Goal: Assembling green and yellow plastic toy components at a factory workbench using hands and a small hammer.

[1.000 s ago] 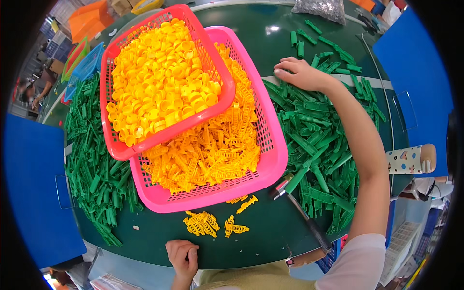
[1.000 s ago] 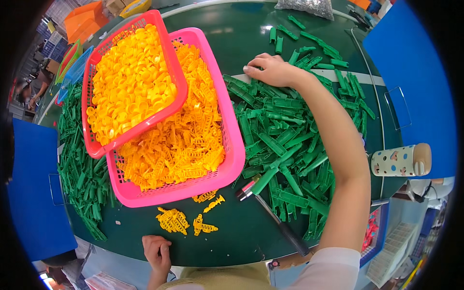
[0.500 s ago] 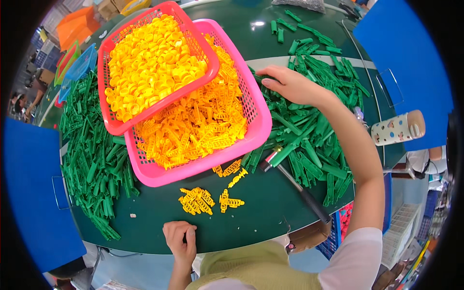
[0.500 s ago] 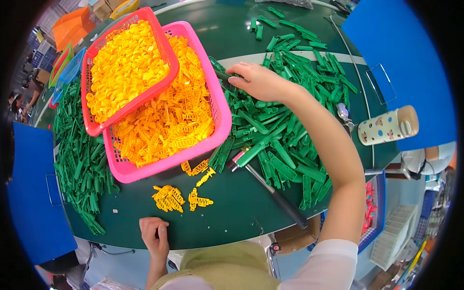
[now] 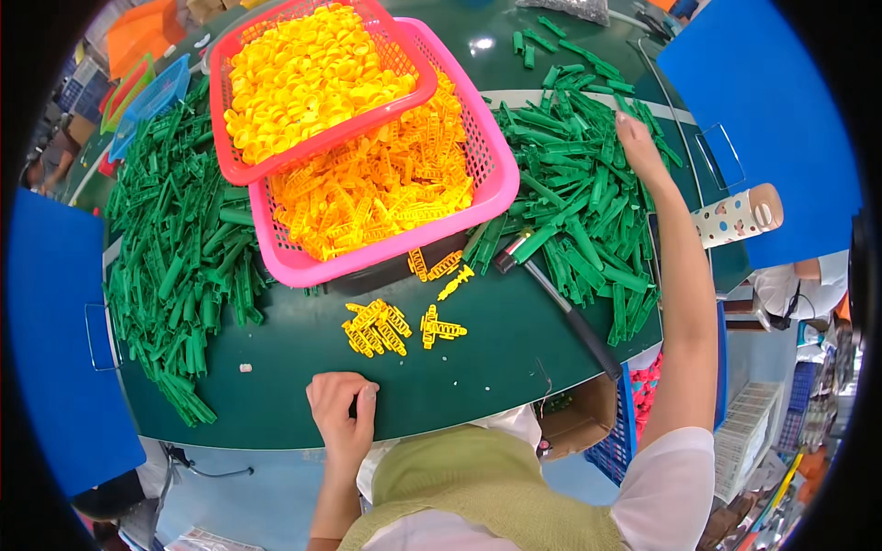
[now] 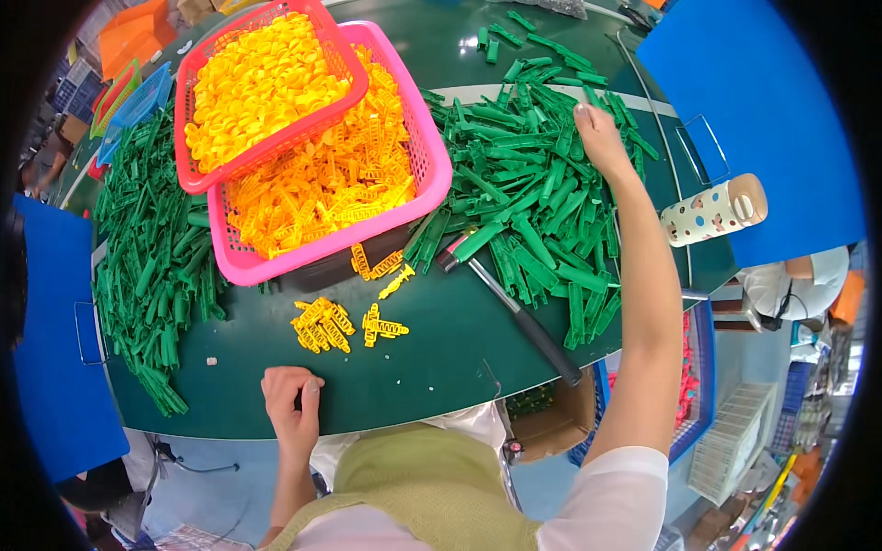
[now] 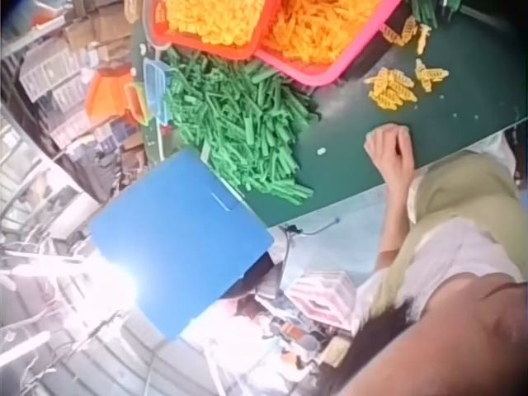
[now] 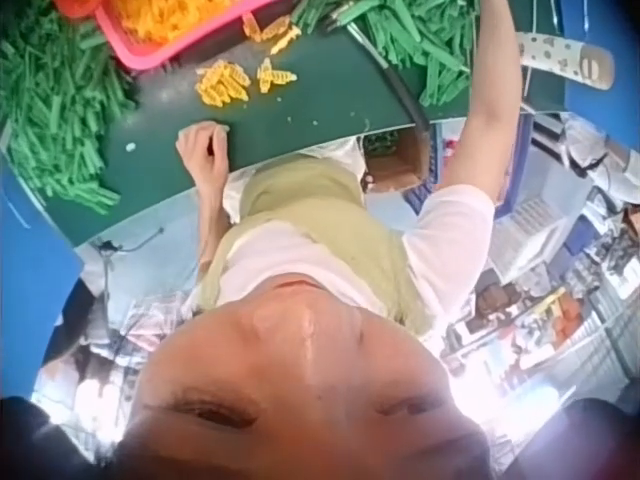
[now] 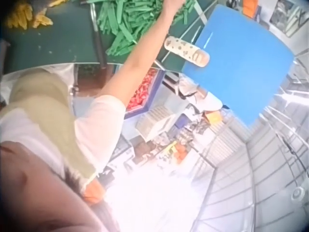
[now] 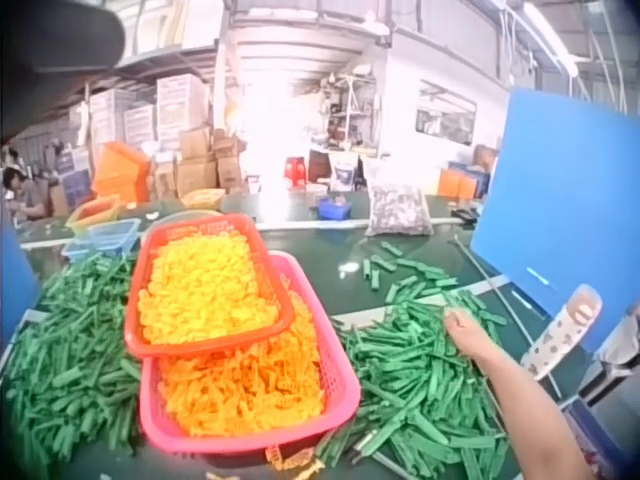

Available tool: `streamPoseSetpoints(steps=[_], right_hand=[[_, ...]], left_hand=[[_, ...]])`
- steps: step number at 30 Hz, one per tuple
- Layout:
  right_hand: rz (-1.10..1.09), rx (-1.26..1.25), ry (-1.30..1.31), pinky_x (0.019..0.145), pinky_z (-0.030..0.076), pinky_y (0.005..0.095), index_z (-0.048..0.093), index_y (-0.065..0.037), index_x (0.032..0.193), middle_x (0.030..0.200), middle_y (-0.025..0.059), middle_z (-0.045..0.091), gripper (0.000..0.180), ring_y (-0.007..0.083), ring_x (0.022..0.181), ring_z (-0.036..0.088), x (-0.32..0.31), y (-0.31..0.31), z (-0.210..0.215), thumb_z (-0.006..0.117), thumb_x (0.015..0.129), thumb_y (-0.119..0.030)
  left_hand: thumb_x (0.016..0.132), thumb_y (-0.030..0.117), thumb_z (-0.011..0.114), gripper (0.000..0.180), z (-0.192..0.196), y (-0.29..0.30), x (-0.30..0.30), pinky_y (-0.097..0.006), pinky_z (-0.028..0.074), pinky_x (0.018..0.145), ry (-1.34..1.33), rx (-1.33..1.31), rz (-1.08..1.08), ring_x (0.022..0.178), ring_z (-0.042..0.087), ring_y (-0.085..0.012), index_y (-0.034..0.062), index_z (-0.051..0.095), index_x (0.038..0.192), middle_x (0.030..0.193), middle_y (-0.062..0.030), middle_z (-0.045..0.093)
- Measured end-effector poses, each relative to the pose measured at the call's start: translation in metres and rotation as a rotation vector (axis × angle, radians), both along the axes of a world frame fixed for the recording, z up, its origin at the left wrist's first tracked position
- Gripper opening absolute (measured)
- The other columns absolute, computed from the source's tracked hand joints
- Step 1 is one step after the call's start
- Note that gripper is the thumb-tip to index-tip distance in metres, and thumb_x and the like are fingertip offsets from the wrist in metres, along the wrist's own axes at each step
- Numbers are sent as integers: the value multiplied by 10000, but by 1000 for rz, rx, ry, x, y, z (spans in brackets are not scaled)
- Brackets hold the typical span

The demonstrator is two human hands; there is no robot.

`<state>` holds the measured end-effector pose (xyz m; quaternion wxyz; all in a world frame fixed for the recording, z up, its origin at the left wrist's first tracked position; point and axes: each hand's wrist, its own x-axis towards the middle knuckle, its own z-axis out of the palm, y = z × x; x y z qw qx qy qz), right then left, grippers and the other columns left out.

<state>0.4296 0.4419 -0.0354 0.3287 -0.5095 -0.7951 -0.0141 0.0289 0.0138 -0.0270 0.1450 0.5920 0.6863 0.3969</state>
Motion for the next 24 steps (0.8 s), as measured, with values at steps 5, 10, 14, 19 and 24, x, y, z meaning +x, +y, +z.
streamPoseSetpoints(steps=[5,10,14,19,24], right_hand=[[-45,-449,216,1039,358,370,567,32,1210,1232,182,564,532,292,1201,497,-48,-53,9,399,1014,-433],[103,-375,243,1112,270,340,524,-21,1314,1372,138,480,539,252,1306,416,-37,-67,-3,390,1018,-451],[21,-228,102,1075,309,325,530,-22,1304,1324,132,532,445,227,1257,461,-42,-100,26,416,1028,-352],[195,-183,144,1081,317,345,565,-20,1256,1336,130,533,331,258,1279,463,-87,-163,76,471,1000,-207],[335,-169,139,1056,353,377,609,-12,1161,1295,148,559,250,270,1245,495,-121,-236,96,472,986,-128]], left_hand=[[853,44,604,79,-1,-7,-3,-339,359,752,1,18,12,784,515,-224,60,609,776,790,-44,615],[844,34,614,72,0,-5,-1,-340,365,756,7,-5,33,789,519,-225,58,614,776,789,-47,611],[828,32,628,52,0,-8,-4,-346,370,758,-1,12,33,807,531,-236,53,634,781,797,-50,610],[802,11,646,45,0,-18,-7,-354,396,757,-62,73,28,814,552,-251,54,640,791,817,-51,618],[741,48,739,132,9,-20,-33,-376,410,782,44,169,17,847,564,-261,74,667,849,860,-50,620]])
